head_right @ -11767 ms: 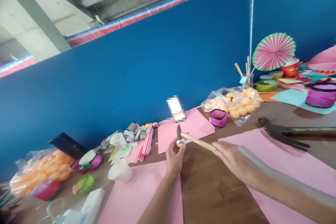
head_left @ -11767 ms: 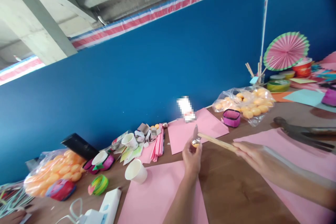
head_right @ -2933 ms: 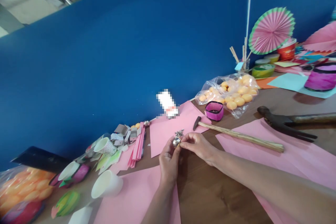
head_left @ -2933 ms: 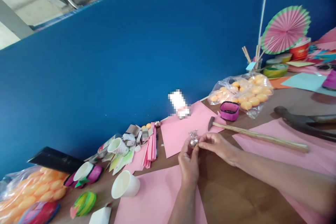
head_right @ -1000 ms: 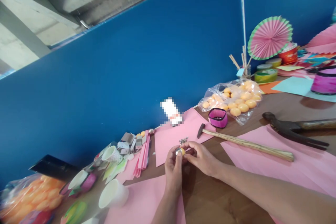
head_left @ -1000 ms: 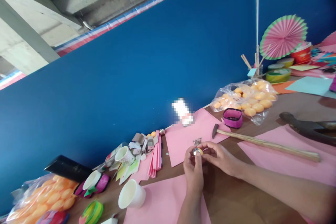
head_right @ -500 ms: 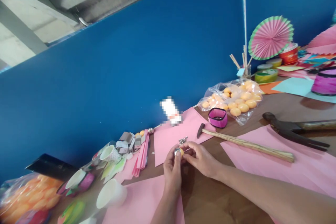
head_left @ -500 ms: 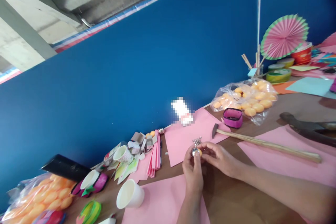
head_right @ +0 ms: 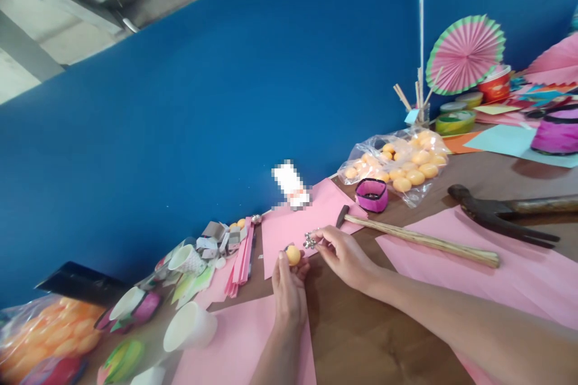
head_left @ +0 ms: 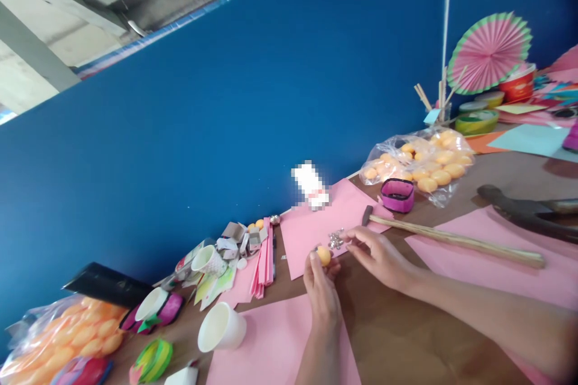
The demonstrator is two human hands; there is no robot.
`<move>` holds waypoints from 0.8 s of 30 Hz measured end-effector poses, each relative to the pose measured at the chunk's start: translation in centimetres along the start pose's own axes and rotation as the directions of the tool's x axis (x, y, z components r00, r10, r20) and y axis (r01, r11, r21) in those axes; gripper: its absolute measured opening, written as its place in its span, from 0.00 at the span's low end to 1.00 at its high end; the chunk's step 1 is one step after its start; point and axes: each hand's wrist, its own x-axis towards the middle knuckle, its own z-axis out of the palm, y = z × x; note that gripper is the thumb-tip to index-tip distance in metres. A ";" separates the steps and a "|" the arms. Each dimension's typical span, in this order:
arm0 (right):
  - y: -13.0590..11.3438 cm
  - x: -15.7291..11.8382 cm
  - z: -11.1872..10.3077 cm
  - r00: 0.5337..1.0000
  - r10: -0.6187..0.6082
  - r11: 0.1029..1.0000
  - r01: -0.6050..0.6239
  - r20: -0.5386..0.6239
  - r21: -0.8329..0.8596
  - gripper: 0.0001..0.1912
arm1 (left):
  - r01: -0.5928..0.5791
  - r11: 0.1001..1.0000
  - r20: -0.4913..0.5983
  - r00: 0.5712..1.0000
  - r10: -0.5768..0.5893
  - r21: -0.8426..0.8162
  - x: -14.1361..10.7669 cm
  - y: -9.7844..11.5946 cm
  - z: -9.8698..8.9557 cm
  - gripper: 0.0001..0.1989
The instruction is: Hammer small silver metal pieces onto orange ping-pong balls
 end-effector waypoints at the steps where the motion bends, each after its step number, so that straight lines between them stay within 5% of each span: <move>1: 0.3 0.1 -0.1 0.998 -0.056 0.996 0.056 0.005 -0.074 0.12 | 0.009 0.999 -0.021 1.000 -0.010 -0.035 0.1 -0.1 0.0 0.21; 5: 1.4 0.4 0.0 0.966 -0.207 0.915 0.248 0.156 -0.318 0.16 | 0.018 0.994 -0.051 0.998 -0.023 -0.104 0.3 -0.1 0.1 0.21; 10: 2.0 0.4 0.8 0.919 -0.257 0.829 0.369 0.299 -0.420 0.20 | 0.018 0.993 -0.053 0.998 -0.024 -0.114 0.3 -0.1 0.1 0.21; 24: 1.9 0.2 0.5 0.961 -0.132 0.772 0.253 0.243 -0.583 0.07 | 0.015 0.995 -0.021 1.000 -0.017 -0.095 0.5 -0.3 0.0 0.21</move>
